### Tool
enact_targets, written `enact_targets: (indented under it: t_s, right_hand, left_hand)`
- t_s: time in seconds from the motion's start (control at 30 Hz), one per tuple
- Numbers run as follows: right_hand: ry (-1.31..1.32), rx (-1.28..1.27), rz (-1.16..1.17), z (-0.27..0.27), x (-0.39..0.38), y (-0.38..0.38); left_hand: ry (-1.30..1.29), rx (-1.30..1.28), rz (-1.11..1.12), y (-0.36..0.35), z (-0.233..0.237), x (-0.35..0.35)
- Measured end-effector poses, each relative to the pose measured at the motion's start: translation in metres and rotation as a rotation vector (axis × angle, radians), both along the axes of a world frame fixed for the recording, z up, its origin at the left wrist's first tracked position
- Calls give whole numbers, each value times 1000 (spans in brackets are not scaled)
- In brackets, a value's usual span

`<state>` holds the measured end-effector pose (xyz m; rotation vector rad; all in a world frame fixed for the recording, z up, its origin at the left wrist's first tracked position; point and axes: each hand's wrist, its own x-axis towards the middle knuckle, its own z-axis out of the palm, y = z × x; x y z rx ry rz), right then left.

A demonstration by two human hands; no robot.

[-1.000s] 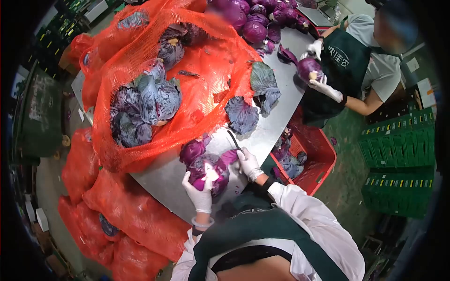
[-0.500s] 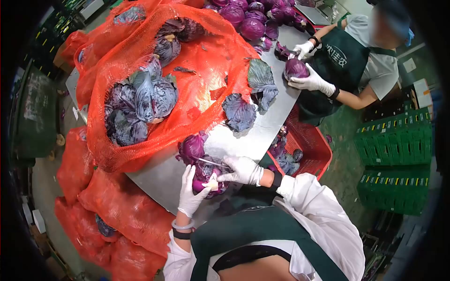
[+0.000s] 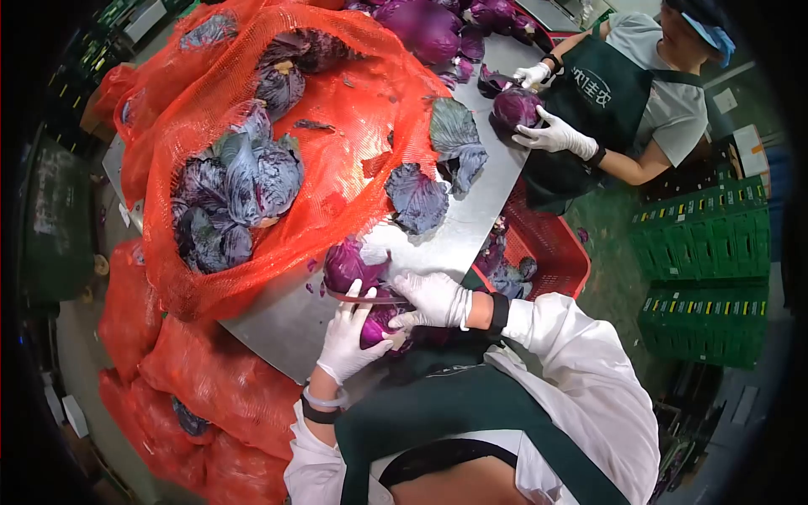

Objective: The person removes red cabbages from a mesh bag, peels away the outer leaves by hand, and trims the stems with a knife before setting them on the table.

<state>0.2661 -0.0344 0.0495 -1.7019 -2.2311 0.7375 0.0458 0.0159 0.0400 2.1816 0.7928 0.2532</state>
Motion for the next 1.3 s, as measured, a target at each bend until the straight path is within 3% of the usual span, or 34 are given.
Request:
enact_targets:
  t_s: [0.13, 0.27, 0.3, 0.4, 0.43, 0.47, 0.53, 0.6, 0.67, 0.77, 0.8, 0.87, 0.93, 1.0, 1.07, 1.1, 1.13, 1.2, 1.3]
  right_hand:
    - [-60, -41, -2, 19, -2, -6]
    - [-19, 198, 46, -26, 16, -8]
    - [34, -29, -109, -25, 25, -4]
    - [370, -360, -603, -23, 58, 15]
    - [575, -100, -419, -63, 68, 6]
    - [748, -616, -566, -7, 51, 5]
    - [783, -681, -421, 10, 25, -12]
    - [271, -78, -320, -16, -11, -35]
    - [209, -47, -406, -9, -27, -35]
    - [292, -74, -332, -6, -9, -25]
    - [543, -405, -450, -1, 2, -23]
    - [642, -441, -554, -69, 29, -22]
    - [827, -620, -782, -59, 56, -7]
    - [566, -509, -579, -90, 69, -8]
    - [572, -561, -577, -55, 54, 1]
    - [280, -206, -417, -86, 49, 2]
    - [230, 32, -374, -60, 30, 5]
    - [391, 31, -262, -29, -10, 10]
    - [345, -51, -95, 2, -57, 6]
  left_hand:
    - [8, -126, -72, 14, -5, -5]
    - [11, -195, -161, 26, 3, 2]
    - [7, -245, -208, 30, 6, 2]
    - [-74, -228, -300, 41, -2, -9]
    - [-86, -201, -269, 42, -3, -15]
    - [-84, -201, -262, 39, 0, -17]
    - [-11, -228, -97, 31, 12, -20]
    - [-59, -34, 50, 11, 10, -8]
    - [-115, 111, 271, -12, -1, 11]
    - [-117, 200, 469, -21, -10, 27]
    - [-136, 176, 487, -20, -14, 26]
    - [-167, 153, 439, -14, -20, 11]
    - [-186, 130, 356, -12, -24, -13]
    - [-305, -10, 284, -20, -23, -40]
    - [-257, -69, 264, -34, -17, -62]
    - [-260, -120, 288, -44, -14, -67]
    - [-268, -170, 310, -53, -11, -68]
    - [-272, -55, 404, -68, -6, -54]
    - [-249, 13, 532, -86, -22, -42]
